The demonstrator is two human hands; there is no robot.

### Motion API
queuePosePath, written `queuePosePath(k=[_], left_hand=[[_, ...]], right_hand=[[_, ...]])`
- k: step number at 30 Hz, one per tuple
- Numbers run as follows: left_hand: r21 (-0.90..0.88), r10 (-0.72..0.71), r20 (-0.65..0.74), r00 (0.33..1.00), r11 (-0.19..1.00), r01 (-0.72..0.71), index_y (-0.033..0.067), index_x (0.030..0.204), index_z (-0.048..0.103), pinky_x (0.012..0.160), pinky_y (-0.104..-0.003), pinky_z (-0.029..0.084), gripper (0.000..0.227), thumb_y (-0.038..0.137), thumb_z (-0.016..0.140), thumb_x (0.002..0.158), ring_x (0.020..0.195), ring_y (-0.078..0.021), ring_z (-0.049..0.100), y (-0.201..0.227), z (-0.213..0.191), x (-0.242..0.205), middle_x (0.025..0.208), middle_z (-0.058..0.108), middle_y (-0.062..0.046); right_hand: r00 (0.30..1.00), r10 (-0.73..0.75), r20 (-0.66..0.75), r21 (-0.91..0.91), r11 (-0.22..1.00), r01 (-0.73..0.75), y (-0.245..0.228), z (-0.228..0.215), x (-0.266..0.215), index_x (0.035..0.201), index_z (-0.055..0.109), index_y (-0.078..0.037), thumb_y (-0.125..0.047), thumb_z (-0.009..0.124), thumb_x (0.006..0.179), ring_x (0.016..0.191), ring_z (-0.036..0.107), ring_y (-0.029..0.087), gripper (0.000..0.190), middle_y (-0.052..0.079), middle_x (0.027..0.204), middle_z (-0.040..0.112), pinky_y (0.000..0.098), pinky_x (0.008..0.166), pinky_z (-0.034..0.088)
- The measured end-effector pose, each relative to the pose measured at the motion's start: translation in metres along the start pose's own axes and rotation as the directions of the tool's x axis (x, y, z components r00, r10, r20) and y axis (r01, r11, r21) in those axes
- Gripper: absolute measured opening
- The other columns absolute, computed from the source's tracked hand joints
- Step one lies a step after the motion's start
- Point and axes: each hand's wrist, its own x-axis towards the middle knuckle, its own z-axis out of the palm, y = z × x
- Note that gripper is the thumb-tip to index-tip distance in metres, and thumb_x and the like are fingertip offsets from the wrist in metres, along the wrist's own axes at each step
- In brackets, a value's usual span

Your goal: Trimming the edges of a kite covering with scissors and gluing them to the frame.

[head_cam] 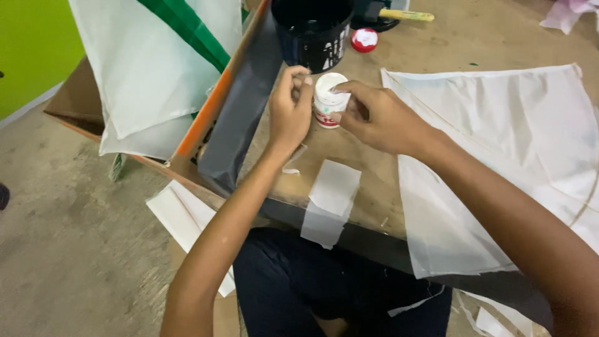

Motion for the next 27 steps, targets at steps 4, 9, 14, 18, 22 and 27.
queuePosePath(k=[4,9,14,18,22,27], left_hand=[[-0.081,-0.304,0.047,0.951,0.948,0.307,0.0195,0.110,0.066,0.093,-0.041,0.051,0.019,0.031,0.055,0.100,0.097,-0.0291,0.068,-0.011,0.019,0.009,0.098,0.073,-0.010],[-0.268,-0.215,0.262,0.941,0.920,0.285,0.0088,0.113,0.072,0.111,-0.042,0.040,0.070,0.053,0.019,0.110,0.118,-0.0341,0.063,-0.003,0.043,0.010,0.114,0.072,-0.021],[-0.158,0.059,0.302,0.951,0.987,-0.011,0.0180,0.116,0.068,0.105,-0.038,0.043,0.060,0.054,0.021,0.109,0.103,-0.0251,0.070,0.018,0.046,0.010,0.096,0.076,-0.007],[-0.074,0.280,0.302,0.911,0.960,-0.270,0.0219,0.125,0.062,0.102,-0.034,0.043,0.049,0.048,0.023,0.109,0.096,-0.0192,0.072,0.021,0.039,0.005,0.090,0.076,0.000],[-0.009,0.353,0.333,0.874,0.929,-0.371,0.0219,0.124,0.063,0.104,-0.035,0.041,0.051,0.051,0.025,0.106,0.089,-0.0173,0.071,0.015,0.043,0.002,0.088,0.074,0.001],[-0.050,0.399,0.317,0.860,0.913,-0.405,0.0179,0.125,0.060,0.104,-0.039,0.042,0.051,0.049,0.025,0.106,0.091,-0.0211,0.072,0.017,0.045,-0.005,0.091,0.074,-0.003]], right_hand=[[0.987,0.145,0.069,-0.139,0.981,-0.134,-0.014,-0.006,0.008,0.130,0.064,-0.010,-0.021,0.068,0.094,0.074,0.070,0.033,0.038,0.015,0.079,0.069,0.0449,0.069,0.055],[0.934,0.302,0.192,-0.292,0.926,-0.240,-0.028,-0.021,0.004,0.126,0.062,-0.008,-0.028,0.066,0.096,0.069,0.072,0.033,0.037,0.017,0.078,0.072,0.0441,0.065,0.057],[0.842,0.416,0.344,-0.317,0.895,-0.313,-0.026,-0.051,-0.001,0.120,0.068,-0.007,-0.031,0.064,0.093,0.076,0.074,0.037,0.037,0.020,0.087,0.076,0.0478,0.070,0.058],[0.753,0.465,0.466,-0.400,0.870,-0.289,-0.041,-0.067,-0.007,0.125,0.068,-0.012,-0.029,0.062,0.091,0.088,0.078,0.037,0.039,0.018,0.100,0.079,0.0488,0.081,0.061],[0.760,0.454,0.465,-0.484,0.849,-0.211,-0.043,-0.065,-0.013,0.132,0.065,-0.013,-0.029,0.062,0.092,0.088,0.079,0.035,0.043,0.016,0.101,0.079,0.0477,0.079,0.062],[0.740,0.413,0.530,-0.561,0.826,-0.059,-0.016,-0.044,-0.015,0.146,0.051,-0.016,-0.032,0.059,0.094,0.078,0.079,0.031,0.055,0.013,0.092,0.079,0.0460,0.076,0.062]])
